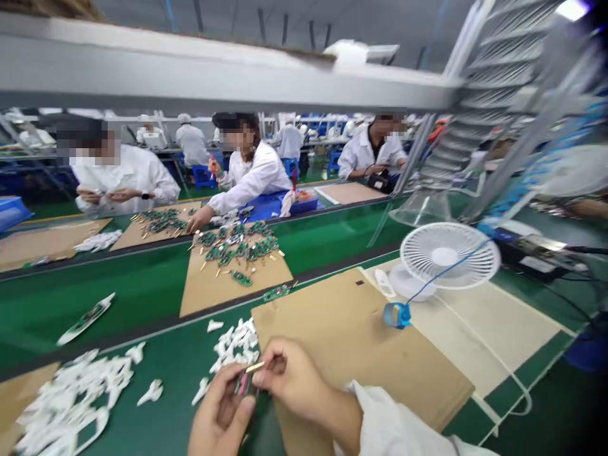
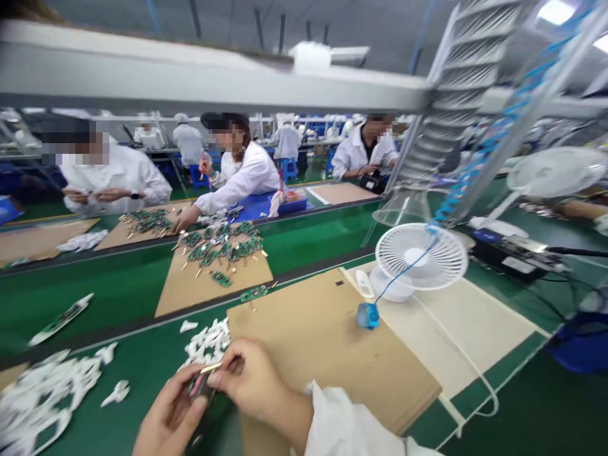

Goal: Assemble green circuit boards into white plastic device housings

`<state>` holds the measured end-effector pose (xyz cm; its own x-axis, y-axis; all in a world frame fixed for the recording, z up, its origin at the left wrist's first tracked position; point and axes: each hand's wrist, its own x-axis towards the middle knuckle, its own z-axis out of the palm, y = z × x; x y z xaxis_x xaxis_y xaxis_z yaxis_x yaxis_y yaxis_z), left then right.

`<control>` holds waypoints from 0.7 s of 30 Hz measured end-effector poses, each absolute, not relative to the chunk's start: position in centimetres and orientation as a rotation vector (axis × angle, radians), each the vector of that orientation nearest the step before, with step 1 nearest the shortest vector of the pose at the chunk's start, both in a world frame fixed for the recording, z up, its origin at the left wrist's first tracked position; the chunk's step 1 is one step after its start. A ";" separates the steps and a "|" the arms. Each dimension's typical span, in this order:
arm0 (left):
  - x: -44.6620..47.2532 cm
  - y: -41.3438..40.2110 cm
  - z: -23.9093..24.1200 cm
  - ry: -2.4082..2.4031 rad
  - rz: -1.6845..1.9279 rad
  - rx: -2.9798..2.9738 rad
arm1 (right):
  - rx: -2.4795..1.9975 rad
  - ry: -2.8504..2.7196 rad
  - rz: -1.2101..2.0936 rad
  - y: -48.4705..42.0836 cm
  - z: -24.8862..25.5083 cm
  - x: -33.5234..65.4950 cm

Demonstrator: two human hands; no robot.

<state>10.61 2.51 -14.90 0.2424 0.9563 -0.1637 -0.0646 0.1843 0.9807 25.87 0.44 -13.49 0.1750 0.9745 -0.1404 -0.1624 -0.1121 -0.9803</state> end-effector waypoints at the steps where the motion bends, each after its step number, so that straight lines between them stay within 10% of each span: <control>1: 10.6 2.4 -15.0 1.032 0.953 1.096 | -1.316 -0.981 1.155 0.3 -13.4 25.9; 21: 10.6 2.3 -14.3 0.438 0.574 0.782 | -1.221 -1.282 0.983 -0.2 -12.6 28.1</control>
<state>10.61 2.27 -14.34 0.7630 0.6274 -0.1555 -0.3160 0.5719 0.7570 28.14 -0.17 -12.56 0.0844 0.9855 0.1474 0.1131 0.1375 -0.9840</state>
